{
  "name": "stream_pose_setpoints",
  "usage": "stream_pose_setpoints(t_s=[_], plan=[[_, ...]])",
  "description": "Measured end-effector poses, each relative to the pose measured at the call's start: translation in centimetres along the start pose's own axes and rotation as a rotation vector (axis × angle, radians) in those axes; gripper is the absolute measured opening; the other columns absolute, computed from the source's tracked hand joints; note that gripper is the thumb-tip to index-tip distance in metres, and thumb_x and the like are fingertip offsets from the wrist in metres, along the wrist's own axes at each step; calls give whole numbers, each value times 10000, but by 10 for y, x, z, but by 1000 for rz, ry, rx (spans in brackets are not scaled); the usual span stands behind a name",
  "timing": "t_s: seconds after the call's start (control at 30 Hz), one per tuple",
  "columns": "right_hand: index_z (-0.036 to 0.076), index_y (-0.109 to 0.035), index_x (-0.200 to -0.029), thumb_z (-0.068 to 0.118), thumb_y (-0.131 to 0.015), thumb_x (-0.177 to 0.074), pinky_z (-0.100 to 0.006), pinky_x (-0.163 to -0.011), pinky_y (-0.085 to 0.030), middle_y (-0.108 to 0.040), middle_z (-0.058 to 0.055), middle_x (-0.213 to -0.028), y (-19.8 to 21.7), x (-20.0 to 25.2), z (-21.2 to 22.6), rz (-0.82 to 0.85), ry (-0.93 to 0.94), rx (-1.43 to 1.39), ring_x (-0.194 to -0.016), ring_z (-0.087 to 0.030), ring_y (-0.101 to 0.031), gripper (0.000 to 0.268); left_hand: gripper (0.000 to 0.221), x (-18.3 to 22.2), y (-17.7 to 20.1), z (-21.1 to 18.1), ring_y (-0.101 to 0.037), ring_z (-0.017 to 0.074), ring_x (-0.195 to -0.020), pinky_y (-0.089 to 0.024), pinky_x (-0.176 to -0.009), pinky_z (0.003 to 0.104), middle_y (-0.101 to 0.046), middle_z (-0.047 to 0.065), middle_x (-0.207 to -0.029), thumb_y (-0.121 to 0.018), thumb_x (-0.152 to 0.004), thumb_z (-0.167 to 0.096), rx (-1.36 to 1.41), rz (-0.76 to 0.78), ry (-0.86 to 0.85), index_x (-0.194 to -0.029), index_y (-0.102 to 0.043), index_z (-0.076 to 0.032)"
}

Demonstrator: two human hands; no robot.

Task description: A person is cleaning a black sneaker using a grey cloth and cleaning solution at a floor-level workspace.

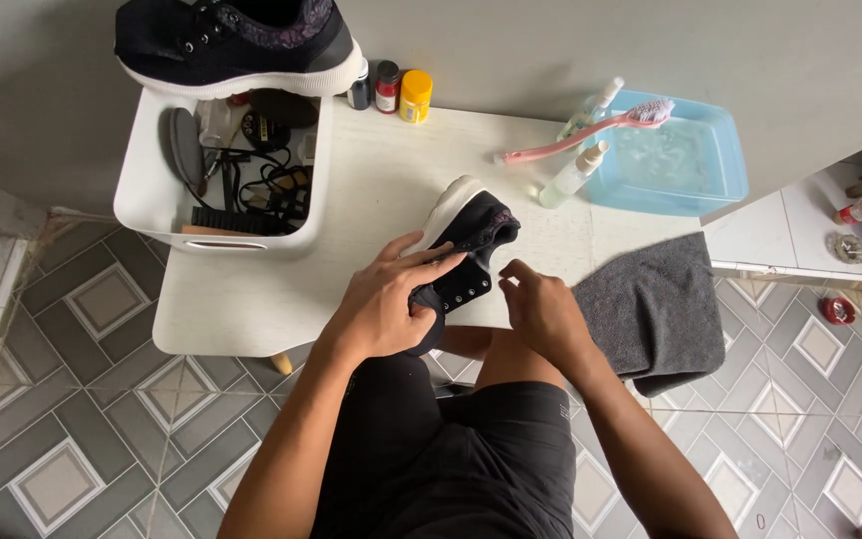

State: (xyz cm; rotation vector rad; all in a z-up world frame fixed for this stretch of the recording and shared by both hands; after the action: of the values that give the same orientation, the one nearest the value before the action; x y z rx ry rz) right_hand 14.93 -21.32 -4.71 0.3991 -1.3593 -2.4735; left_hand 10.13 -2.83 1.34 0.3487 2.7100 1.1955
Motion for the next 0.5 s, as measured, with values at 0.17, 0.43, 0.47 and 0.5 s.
stream_pose_setpoints(t_s=[0.17, 0.43, 0.47, 0.5], plan=[[77, -712, -1092, 90, -586, -998, -331, -466, -486, -672, -114, -636, 50, -8, 22, -112, -23, 100, -476, -244, -625, 158, 786, 0, -1, 5, -402, 352, -1435, -492, -989, 616, -607, 18, -1434, -510, -689, -99, -3, 2, 4, -1454, -556, -277], [81, -719, -1035, 71, -627, -920, -361, -448, -439, -569, -85, -472, 36, -11, 21, 30, 47, -52, -381, -236, -531, 147, 796, 1, 6, 3, -395, 354, -1442, -470, -1020, 617, -613, 24, -1426, -507, -686, -97, 23, 8, 18, -1456, -552, -297], [55, -711, -1081, 67, -601, -973, -316, -458, -434, -572, -71, -500, 44, -14, 13, -46, 1, -11, -391, -197, -510, 154, 798, 1, 8, 3, -392, 356, -1444, -468, -1023, 613, -606, 21, -1437, -505, -689, -93, 33, 15, 22, -1460, -548, -293], [30, -702, -1126, 63, -575, -1026, -271, -468, -430, -575, -56, -527, 52, -17, 5, -122, -45, 30, -402, -157, -490, 165, 800, 1, 10, 2, -390, 358, -1446, -466, -1026, 609, -599, 18, -1448, -502, -692, -90, 43, 21, 26, -1465, -544, -289]])
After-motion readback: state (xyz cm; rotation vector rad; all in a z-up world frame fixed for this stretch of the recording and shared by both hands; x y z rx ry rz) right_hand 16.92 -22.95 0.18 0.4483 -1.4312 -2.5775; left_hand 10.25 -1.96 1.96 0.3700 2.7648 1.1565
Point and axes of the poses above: each hand's wrist, its own x-axis away from the middle knuckle, its own y-axis out of the back of the hand, z = x × y, the point moved 10 cm from there along -x, towards the middle knuckle
